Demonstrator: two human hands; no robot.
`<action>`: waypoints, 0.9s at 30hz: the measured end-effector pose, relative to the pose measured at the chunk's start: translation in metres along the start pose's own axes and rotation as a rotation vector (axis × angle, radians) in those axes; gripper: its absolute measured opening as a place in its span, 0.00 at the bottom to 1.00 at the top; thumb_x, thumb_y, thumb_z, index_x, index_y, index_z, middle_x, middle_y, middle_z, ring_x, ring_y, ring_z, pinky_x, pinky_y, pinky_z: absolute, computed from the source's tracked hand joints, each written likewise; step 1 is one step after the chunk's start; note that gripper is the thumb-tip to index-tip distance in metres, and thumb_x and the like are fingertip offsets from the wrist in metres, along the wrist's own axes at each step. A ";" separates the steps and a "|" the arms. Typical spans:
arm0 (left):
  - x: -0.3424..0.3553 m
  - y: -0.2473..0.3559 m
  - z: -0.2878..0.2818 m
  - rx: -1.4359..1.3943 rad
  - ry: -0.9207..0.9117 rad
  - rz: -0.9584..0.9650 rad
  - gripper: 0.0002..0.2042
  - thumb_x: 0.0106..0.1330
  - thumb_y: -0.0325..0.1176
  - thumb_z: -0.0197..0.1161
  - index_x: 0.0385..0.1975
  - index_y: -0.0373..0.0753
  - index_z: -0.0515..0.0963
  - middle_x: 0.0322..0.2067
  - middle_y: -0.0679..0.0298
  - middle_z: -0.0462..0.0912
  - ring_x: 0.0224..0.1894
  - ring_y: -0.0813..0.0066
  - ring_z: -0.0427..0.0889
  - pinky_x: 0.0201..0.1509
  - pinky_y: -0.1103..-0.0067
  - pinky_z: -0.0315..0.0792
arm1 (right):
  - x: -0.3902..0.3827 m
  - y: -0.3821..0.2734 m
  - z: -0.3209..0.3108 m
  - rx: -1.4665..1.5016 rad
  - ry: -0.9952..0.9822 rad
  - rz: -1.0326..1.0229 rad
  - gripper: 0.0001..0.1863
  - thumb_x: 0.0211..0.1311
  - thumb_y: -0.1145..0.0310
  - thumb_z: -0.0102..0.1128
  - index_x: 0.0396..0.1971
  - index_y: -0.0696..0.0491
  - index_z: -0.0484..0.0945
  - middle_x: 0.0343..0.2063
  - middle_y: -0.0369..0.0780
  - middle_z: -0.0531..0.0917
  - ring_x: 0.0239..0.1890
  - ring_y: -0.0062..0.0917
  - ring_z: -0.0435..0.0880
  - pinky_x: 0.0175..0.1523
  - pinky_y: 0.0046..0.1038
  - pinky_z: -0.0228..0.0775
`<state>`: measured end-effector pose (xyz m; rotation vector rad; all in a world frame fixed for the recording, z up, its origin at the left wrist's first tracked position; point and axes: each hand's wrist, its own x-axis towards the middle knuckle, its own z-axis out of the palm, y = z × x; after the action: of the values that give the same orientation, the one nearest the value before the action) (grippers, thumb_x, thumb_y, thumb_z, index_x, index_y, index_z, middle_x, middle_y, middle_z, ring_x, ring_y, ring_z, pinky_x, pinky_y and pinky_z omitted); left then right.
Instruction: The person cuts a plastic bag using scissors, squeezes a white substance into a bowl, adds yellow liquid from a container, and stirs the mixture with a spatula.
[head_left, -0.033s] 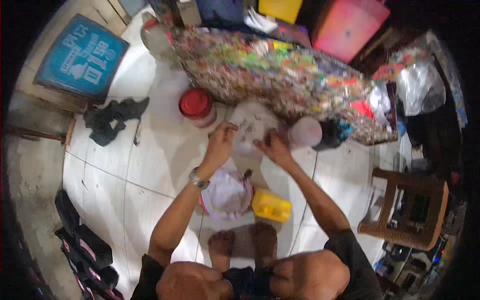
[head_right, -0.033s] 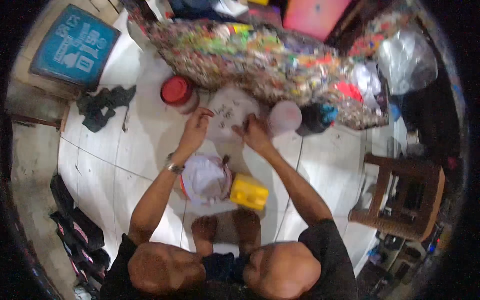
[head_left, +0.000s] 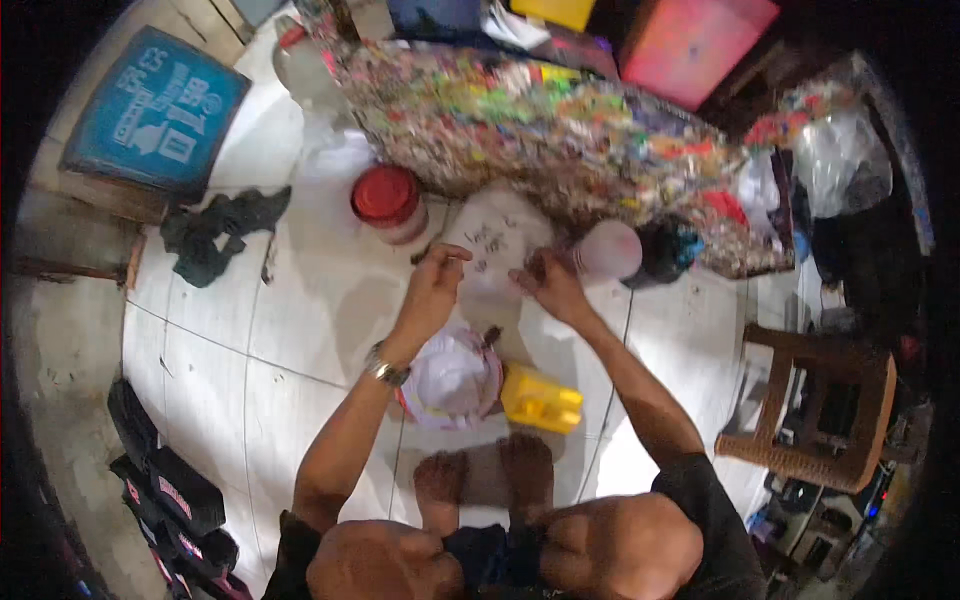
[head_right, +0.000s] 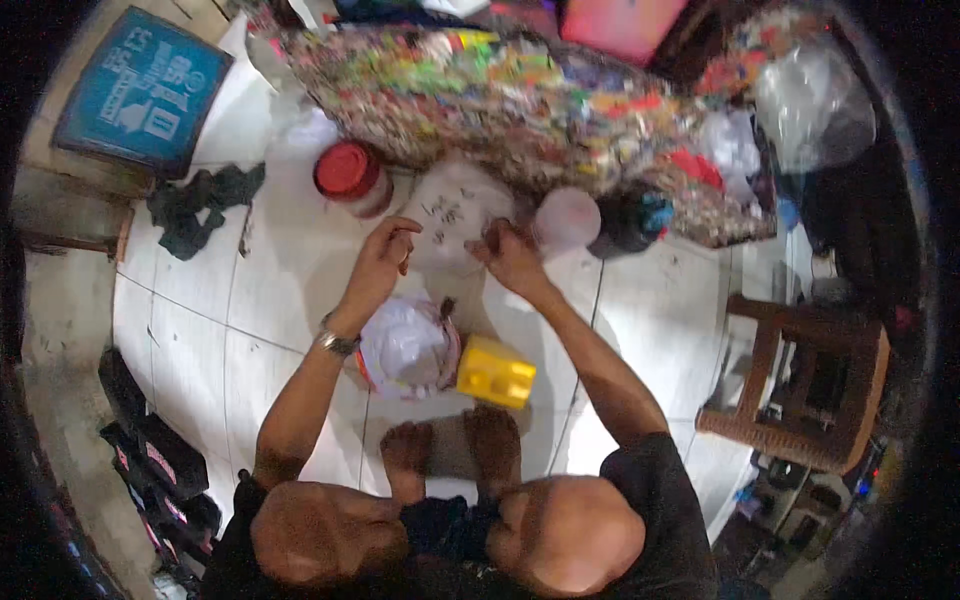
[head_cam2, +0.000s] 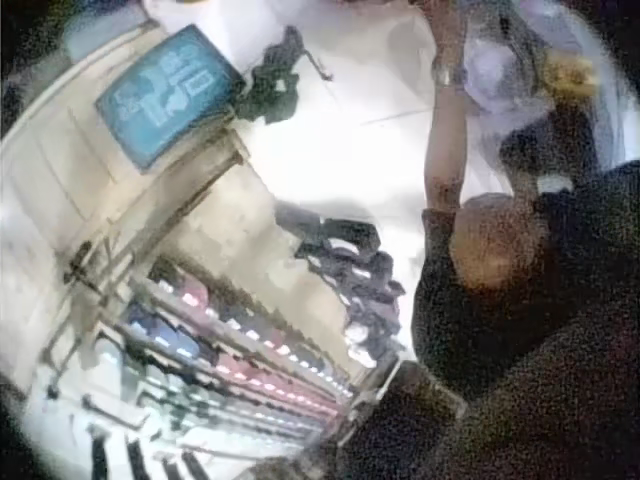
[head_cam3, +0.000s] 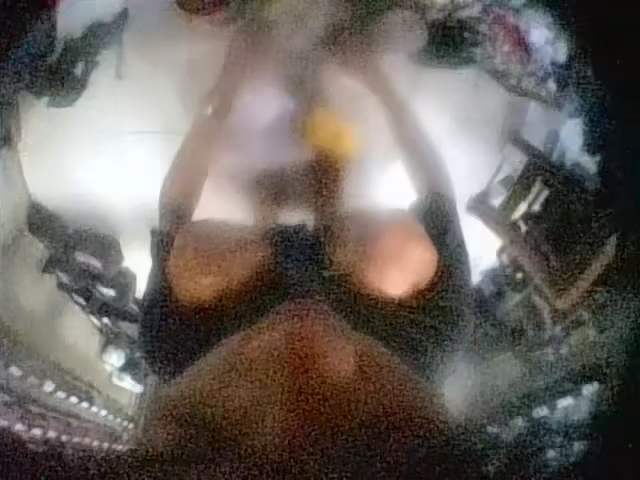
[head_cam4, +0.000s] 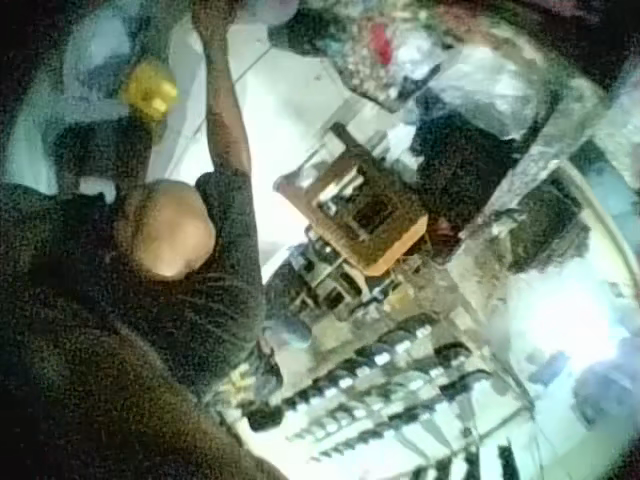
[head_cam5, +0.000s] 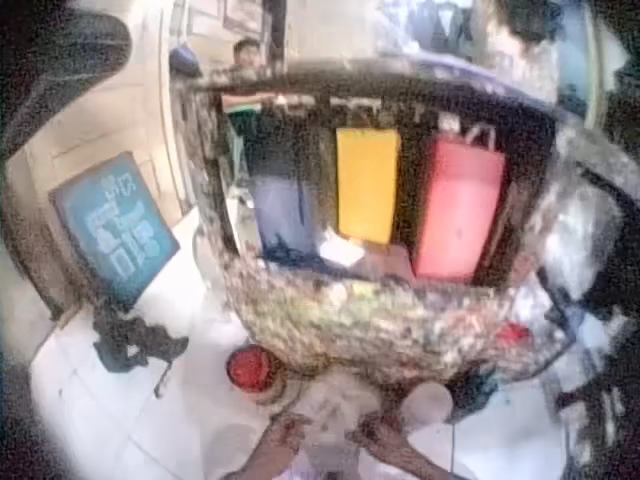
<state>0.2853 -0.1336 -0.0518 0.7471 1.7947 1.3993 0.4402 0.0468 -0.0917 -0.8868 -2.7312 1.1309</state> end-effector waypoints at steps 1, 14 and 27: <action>-0.024 0.013 0.003 -0.194 -0.046 0.008 0.09 0.69 0.28 0.49 0.43 0.34 0.75 0.29 0.72 0.70 0.31 0.85 0.68 0.34 0.83 0.67 | -0.021 0.005 -0.007 0.118 0.023 0.018 0.20 0.63 0.57 0.63 0.37 0.62 0.73 0.29 0.47 0.81 0.31 0.32 0.79 0.39 0.35 0.70; -0.121 0.059 0.032 0.535 -0.444 0.424 0.08 0.59 0.29 0.63 0.37 0.36 0.77 0.36 0.57 0.77 0.35 0.59 0.80 0.39 0.70 0.76 | -0.209 -0.044 -0.019 -0.105 -0.053 -0.246 0.40 0.49 0.59 0.74 0.59 0.59 0.65 0.54 0.51 0.72 0.56 0.46 0.72 0.61 0.40 0.65; -0.134 0.100 0.065 1.034 -0.495 0.587 0.13 0.51 0.24 0.61 0.37 0.27 0.72 0.34 0.51 0.75 0.34 0.55 0.81 0.33 0.69 0.78 | -0.213 -0.047 -0.012 -0.135 -0.033 -0.074 0.38 0.48 0.66 0.74 0.58 0.61 0.64 0.54 0.52 0.71 0.54 0.47 0.75 0.59 0.39 0.70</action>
<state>0.4159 -0.1814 0.0620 2.0651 1.8716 0.3748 0.5984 -0.0846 -0.0173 -0.7795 -2.8696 0.9673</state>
